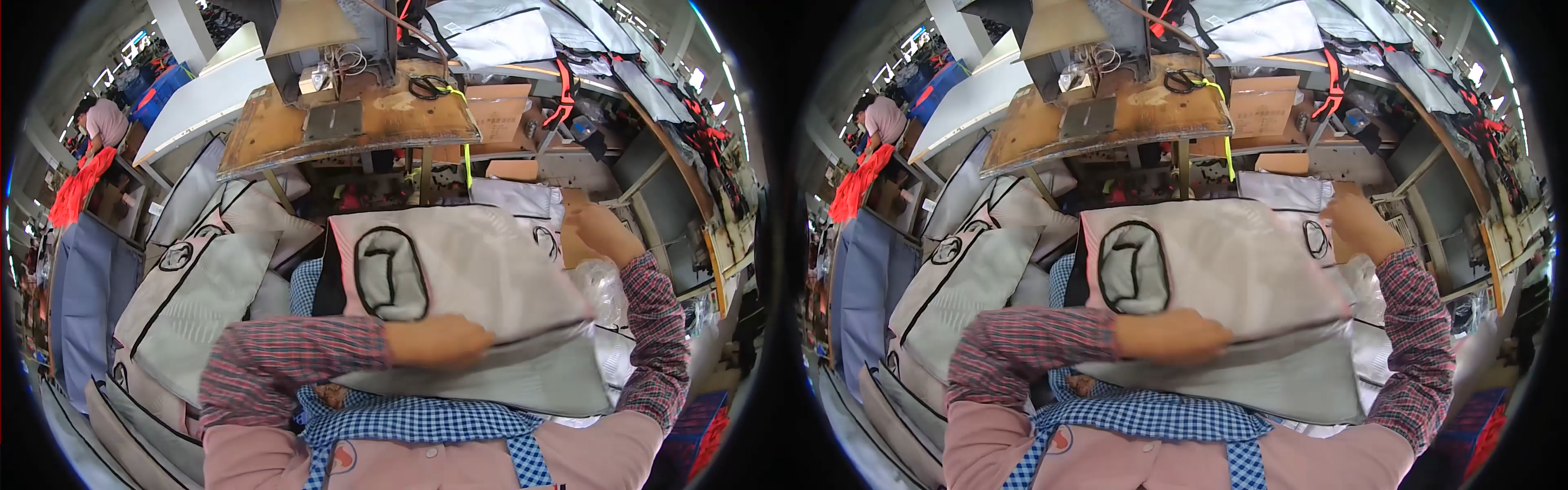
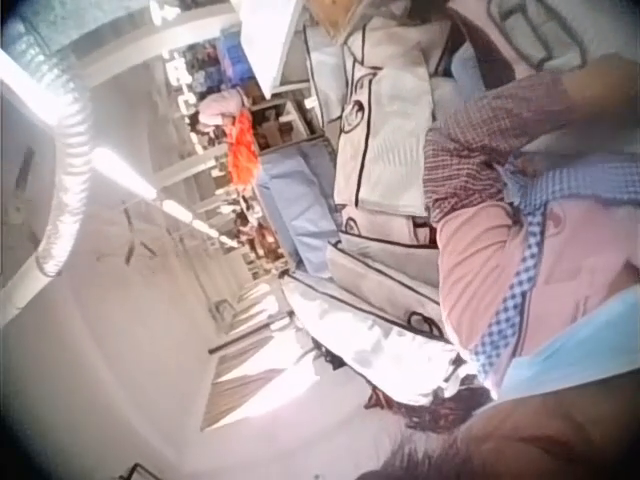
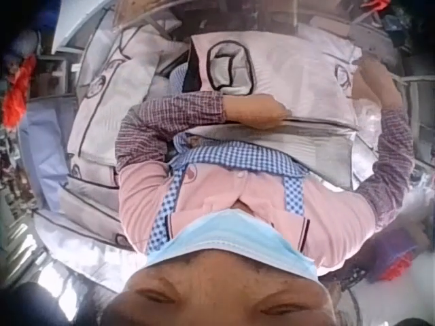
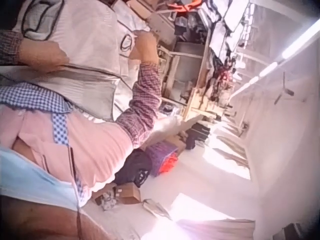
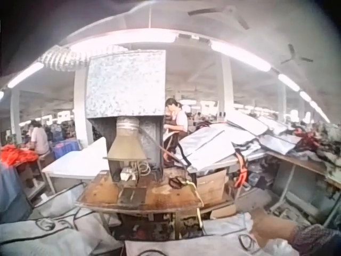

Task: Sewing and assembling fabric panels for insulated delivery bags using an industrial sewing machine.

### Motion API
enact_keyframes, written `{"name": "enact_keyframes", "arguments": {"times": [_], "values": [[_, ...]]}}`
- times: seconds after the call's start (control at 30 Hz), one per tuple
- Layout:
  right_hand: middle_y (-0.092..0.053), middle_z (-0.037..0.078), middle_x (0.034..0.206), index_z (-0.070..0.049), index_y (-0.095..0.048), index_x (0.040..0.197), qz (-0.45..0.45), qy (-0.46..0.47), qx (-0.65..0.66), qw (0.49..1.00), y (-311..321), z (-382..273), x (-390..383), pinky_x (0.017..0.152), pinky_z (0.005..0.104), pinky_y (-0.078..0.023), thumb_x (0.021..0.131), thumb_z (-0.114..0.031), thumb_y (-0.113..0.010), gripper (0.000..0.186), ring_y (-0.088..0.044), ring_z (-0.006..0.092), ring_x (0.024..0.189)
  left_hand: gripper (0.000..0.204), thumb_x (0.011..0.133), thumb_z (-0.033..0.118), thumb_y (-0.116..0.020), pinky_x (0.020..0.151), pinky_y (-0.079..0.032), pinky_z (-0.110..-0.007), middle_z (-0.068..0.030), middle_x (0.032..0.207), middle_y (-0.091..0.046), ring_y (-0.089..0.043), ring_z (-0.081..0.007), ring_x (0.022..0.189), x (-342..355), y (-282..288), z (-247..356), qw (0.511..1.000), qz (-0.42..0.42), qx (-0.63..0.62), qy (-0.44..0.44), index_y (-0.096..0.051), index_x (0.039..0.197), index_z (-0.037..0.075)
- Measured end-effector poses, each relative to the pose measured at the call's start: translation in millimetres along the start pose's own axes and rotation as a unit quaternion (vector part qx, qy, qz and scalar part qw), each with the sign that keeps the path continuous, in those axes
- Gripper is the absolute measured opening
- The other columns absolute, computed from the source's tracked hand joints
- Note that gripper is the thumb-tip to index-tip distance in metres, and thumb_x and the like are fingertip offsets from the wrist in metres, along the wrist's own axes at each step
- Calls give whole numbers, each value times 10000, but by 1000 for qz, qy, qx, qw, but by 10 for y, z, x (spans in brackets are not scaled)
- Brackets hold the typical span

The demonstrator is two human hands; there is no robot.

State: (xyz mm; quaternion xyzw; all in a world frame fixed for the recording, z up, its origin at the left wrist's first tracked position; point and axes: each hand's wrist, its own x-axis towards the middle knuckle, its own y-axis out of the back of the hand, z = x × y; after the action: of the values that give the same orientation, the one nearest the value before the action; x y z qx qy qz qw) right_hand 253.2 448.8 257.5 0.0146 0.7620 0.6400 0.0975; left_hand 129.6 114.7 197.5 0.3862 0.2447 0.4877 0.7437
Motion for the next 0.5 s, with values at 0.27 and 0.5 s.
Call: {"name": "enact_keyframes", "arguments": {"times": [0.27,0.5], "values": [[-573,222,1217,36,-536,1197,46,118,73,989,-1018,-954,1628,959,430,-426,922,-312,-543,443,-535,387,1125,218,864,157,-505,641,-519,-459,-188,825,-634,-650,-369,736,132,-491,66,998,9,-32,-49,-545,988,-17],[-669,224,849,5,-708,832,0,72,206,976,-1302,-1554,2534,744,449,-498,849,-584,-575,604,-639,396,830,197,891,174,-487,670,-517,-429,-143,863,-624,-648,-321,812,-437,80,-116,997,44,-68,6,-550,1018,37]]}}
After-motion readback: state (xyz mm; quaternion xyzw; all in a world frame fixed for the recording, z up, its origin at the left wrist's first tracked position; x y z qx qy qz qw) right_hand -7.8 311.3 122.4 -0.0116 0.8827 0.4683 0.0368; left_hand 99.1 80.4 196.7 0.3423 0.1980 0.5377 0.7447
